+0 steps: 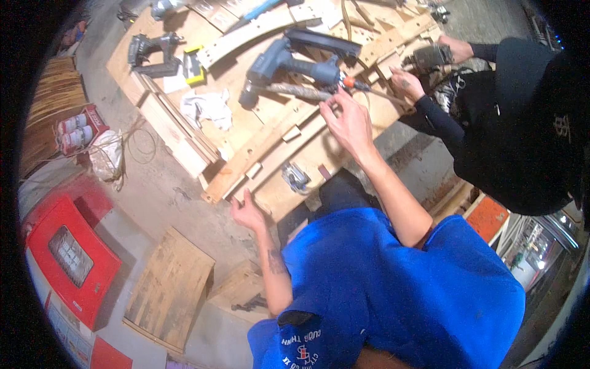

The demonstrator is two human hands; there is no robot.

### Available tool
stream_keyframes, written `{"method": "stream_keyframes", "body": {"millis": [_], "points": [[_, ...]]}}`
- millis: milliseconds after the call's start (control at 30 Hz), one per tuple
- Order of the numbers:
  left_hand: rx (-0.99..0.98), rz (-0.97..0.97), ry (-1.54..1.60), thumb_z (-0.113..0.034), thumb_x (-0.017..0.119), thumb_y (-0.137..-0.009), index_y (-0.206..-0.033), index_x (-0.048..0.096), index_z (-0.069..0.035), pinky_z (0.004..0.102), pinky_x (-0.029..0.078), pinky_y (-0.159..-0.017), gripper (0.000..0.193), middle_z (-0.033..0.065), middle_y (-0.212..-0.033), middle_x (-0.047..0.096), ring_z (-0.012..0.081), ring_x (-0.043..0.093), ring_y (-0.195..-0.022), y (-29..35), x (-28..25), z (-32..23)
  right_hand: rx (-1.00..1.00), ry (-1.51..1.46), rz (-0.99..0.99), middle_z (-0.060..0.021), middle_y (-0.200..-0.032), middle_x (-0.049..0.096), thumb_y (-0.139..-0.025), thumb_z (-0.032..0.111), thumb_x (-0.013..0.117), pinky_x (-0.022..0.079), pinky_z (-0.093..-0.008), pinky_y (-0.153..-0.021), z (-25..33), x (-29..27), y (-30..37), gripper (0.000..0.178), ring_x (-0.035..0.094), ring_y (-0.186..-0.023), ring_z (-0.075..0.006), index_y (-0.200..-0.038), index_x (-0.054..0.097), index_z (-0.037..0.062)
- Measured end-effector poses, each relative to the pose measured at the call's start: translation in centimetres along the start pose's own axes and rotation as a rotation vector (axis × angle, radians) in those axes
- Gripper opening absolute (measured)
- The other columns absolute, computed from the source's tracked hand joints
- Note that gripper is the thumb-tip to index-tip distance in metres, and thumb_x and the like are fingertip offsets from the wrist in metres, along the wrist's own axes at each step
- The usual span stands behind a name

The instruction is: The person assembles small wooden pieces on a workbench, using a nail gun to fasten them together. They repeatedly pick up pieces, align them, and drive nails into the joints, then place the assembled units aside.

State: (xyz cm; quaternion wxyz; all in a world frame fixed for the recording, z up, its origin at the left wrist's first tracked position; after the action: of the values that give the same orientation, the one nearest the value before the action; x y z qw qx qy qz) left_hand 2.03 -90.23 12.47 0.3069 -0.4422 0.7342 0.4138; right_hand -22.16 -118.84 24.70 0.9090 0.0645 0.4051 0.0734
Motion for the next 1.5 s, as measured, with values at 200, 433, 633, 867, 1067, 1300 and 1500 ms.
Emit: {"method": "stream_keyframes", "body": {"millis": [200, 433, 633, 867, 1067, 1300, 1500], "points": [[-0.017, -0.054, 0.384, -0.014, 0.087, -0.085, -0.147, 0.043, 0.015, 0.0337, 0.05, -0.074, 0.081, 0.0089, -0.094, 0.053, 0.0172, 0.054, -0.087, 1.6, -0.7, -2.5, 0.019, 0.155, 0.164, -0.0279, -0.131, 0.065, -0.087, 0.038, 0.074, 0.058, -0.045, -0.084, 0.5, -0.6, 0.4, 0.031, 0.074, -0.098, -0.0391, -0.092, 0.07, 0.0076], [-0.14, 0.009, 0.509, -0.014, 0.077, -0.094, -0.16, 0.022, 0.005, 0.0361, 0.049, -0.097, 0.088, 0.0171, -0.122, 0.053, 0.0233, 0.057, -0.105, 1.6, -0.4, -1.8, -0.552, -0.047, -0.123, -0.0165, -0.126, 0.068, -0.089, 0.03, 0.074, 0.047, -0.0435, -0.106, 10.3, 0.6, -9.2, 0.062, 0.059, -0.122, -0.0355, -0.143, 0.055, 0.0065], [-0.093, -0.143, 0.2, -0.02, 0.067, -0.101, -0.156, 0.034, 0.005, 0.0436, 0.04, -0.113, 0.069, 0.0258, -0.15, 0.046, 0.0344, 0.049, -0.136, 5.2, -4.1, 1.4, -0.385, 0.35, -0.026, -0.0396, -0.143, 0.046, -0.072, 0.064, 0.08, 0.03, -0.0593, -0.118, 14.6, 16.5, -29.4, 0.115, 0.041, -0.139, -0.0544, -0.164, 0.023, 0.0262], [-0.225, -0.088, 0.1, -0.013, 0.066, -0.098, -0.152, 0.041, 0.003, 0.0405, 0.048, -0.095, 0.061, 0.0283, -0.143, 0.049, 0.0338, 0.057, -0.112, 7.2, -6.7, 7.5, -0.201, 0.619, 0.142, -0.0357, -0.146, 0.047, -0.063, 0.06, 0.083, 0.031, -0.0581, -0.115, 13.3, 23.1, -33.0, 0.123, 0.044, -0.139, -0.0521, -0.165, 0.018, 0.0334], [-0.214, -0.128, 0.029, 0.001, 0.053, -0.093, -0.151, 0.046, -0.001, 0.0425, 0.047, -0.1, 0.058, 0.0239, -0.136, 0.051, 0.0359, 0.056, -0.114, 7.0, -8.0, 12.2, -0.425, 0.529, 0.094, -0.0235, -0.126, 0.065, -0.066, 0.042, 0.091, 0.05, -0.0477, -0.105, 18.7, 18.2, -30.5, 0.108, 0.063, -0.121, -0.0394, -0.154, 0.038, 0.0078], [-0.125, -0.167, 0.112, -0.001, 0.053, -0.094, -0.15, 0.048, -0.001, 0.0416, 0.049, -0.095, 0.056, 0.0232, -0.131, 0.051, 0.0313, 0.056, -0.105, 5.8, -10.1, 11.9, -0.764, 0.188, 0.062, -0.0314, -0.136, 0.056, -0.075, 0.042, 0.083, 0.048, -0.0472, -0.104, 22.6, 8.5, -14.6, 0.105, 0.058, -0.123, -0.0436, -0.156, 0.031, -0.0012], [0.595, -0.057, -0.109, -0.003, 0.065, -0.091, -0.146, 0.049, 0.0, 0.045, 0.046, -0.104, 0.058, 0.0226, -0.133, 0.05, 0.0396, 0.054, -0.123, 2.9, -8.0, 3.2, -0.591, 0.556, 0.396, -0.0435, -0.14, 0.042, -0.06, 0.043, 0.093, 0.041, -0.0618, -0.113, 12.5, 14.5, 6.0, 0.126, 0.047, -0.13, -0.0585, -0.164, 0.023, 0.0329]]}}
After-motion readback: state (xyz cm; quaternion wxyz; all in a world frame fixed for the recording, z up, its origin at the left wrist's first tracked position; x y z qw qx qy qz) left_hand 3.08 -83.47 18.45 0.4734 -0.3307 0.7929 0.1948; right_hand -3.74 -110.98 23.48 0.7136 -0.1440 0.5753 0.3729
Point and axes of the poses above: each hand's wrist, its own y-axis away from the middle knuckle, its own x-axis out of the palm, z = x × y, the point moved 4 cm from there along -y, towards the middle knuckle
